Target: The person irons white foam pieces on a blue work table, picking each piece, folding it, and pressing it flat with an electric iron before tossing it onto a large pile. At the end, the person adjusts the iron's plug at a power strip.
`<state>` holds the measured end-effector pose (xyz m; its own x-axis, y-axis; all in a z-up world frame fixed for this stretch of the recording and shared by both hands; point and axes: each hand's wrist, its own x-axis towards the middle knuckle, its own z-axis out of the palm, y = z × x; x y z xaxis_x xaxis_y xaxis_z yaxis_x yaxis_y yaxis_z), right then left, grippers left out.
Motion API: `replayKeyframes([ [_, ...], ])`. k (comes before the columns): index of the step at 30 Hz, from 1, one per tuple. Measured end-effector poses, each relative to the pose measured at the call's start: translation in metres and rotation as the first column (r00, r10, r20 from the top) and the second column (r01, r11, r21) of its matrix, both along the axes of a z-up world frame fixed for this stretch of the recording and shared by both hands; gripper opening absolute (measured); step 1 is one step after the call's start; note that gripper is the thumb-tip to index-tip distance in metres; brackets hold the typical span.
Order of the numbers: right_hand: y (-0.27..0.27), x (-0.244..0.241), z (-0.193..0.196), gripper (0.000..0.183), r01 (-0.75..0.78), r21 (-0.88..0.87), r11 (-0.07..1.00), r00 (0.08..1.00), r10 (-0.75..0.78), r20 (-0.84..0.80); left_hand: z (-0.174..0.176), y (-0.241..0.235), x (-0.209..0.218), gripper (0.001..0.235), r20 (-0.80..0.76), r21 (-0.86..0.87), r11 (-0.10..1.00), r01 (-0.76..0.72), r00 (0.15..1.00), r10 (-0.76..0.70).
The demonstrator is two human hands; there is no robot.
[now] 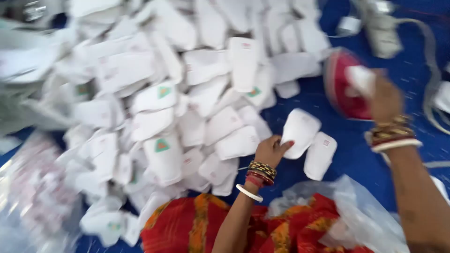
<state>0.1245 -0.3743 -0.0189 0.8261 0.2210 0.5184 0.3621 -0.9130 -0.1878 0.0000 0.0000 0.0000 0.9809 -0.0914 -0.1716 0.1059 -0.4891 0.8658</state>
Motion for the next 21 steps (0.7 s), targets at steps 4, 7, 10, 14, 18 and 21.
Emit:
replayKeyframes([
  [4, -0.051, 0.017, -0.065, 0.036, -0.093, 0.323, 0.942, 0.995, 0.077, 0.063, 0.0, 0.141, 0.082, 0.034, 0.421, -0.109, 0.988, -0.114, 0.895, 0.149],
  [7, -0.05, -0.017, -0.048, 0.046, -0.067, 0.574, 0.816, 0.997, 0.034, 0.068, 0.019, 0.302, 0.148, 0.034, 0.816, 0.575, 0.491, -0.655, 0.498, -0.292],
  [10, -0.021, -0.068, -0.014, 0.056, -0.013, 0.777, 0.629, 0.997, -0.056, 0.062, 0.132, 0.379, 0.164, 0.042, 0.792, 0.528, 0.268, -0.806, 0.353, -0.499],
  [14, 0.009, -0.081, -0.008, 0.065, 0.091, 0.898, 0.431, 0.988, -0.154, -0.026, 0.101, 0.39, 0.136, 0.013, 0.773, 0.076, 0.846, -0.528, 0.567, 0.285],
  [18, -0.016, -0.076, -0.031, 0.072, 0.28, 0.903, 0.327, 0.954, -0.203, -0.222, 0.029, 0.306, 0.055, 0.02, 0.326, 0.573, 0.781, -0.247, 0.943, 0.059],
  [21, -0.092, -0.067, -0.133, 0.046, 0.065, 0.986, 0.153, 0.997, 0.034, -0.071, 0.035, 0.188, -0.023, 0.033, -0.335, -0.865, 0.293, -0.408, 0.903, 0.269],
])
